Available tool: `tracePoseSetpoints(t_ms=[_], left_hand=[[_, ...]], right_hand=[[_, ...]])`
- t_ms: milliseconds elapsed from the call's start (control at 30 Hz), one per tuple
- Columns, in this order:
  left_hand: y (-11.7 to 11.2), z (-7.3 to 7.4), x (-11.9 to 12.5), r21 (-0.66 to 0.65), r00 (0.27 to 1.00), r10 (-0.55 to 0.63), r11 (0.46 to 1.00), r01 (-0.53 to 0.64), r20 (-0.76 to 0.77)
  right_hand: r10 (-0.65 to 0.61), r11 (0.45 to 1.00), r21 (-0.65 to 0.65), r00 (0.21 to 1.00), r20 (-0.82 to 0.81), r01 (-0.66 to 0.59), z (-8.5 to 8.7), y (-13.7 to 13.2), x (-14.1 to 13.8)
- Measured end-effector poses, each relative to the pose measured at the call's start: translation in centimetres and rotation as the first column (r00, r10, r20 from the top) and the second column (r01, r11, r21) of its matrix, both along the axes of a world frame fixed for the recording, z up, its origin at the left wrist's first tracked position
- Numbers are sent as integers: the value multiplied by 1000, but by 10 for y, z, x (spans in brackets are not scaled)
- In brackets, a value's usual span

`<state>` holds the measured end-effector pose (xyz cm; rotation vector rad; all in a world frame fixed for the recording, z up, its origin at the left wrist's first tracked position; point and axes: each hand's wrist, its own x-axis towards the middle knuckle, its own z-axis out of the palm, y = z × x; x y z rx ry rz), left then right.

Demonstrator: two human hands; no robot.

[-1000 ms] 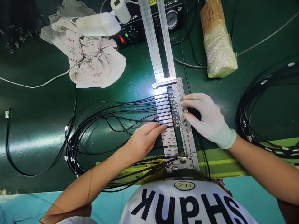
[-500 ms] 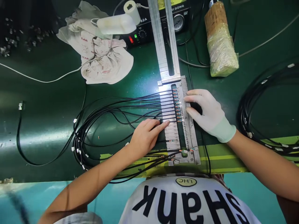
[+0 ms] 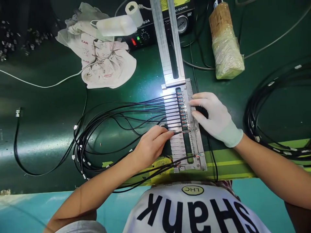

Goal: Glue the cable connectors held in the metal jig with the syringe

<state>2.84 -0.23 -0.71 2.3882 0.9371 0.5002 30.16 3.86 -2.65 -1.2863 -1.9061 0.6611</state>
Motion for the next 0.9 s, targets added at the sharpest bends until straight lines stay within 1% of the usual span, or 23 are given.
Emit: tracePoseSetpoints(t_ms=[100, 167, 233, 300, 367, 400, 433, 533, 600, 733, 900], left_hand=[[11, 1, 8, 14, 998, -36, 999, 36, -47], [14, 5, 11, -37, 999, -21, 999, 19, -45], [13, 12, 13, -158, 999, 26, 987, -29, -24], [11, 17, 13, -311, 998, 62, 948, -62, -12], [8, 20, 13, -390, 997, 70, 918, -71, -17], [6, 20, 13, -388, 998, 66, 919, -69, -23], [5, 19, 13, -359, 998, 62, 931, -68, -28], [5, 14, 13, -234, 998, 54, 970, -62, -38], [7, 11, 15, -181, 998, 60, 981, -65, -36], [12, 11, 17, -154, 997, 61, 986, -69, -54], [17, 14, 16, -158, 994, -2, 987, -15, -109]], right_hand=[[3, 1000, 5, 1000, -12, -3, 0, 1, 0], [5, 1000, -1, 1000, -19, -5, 0, 2, 1], [7, 1000, -10, 1000, -29, -7, 1, 2, 1], [9, 1000, -20, 999, -37, -10, 1, 3, 2], [11, 1000, -28, 999, -39, -12, 1, 2, 2], [11, 999, -29, 999, -37, -13, 1, 2, 2], [10, 1000, -29, 999, -34, -11, 1, 2, 2], [5, 1000, -20, 1000, -29, -5, 1, 2, 2], [4, 1000, -20, 999, -33, -4, 1, 2, 1], [10, 1000, -25, 999, -37, -10, 1, 2, 1], [4, 1000, -25, 1000, -29, -5, 0, 2, 1]])
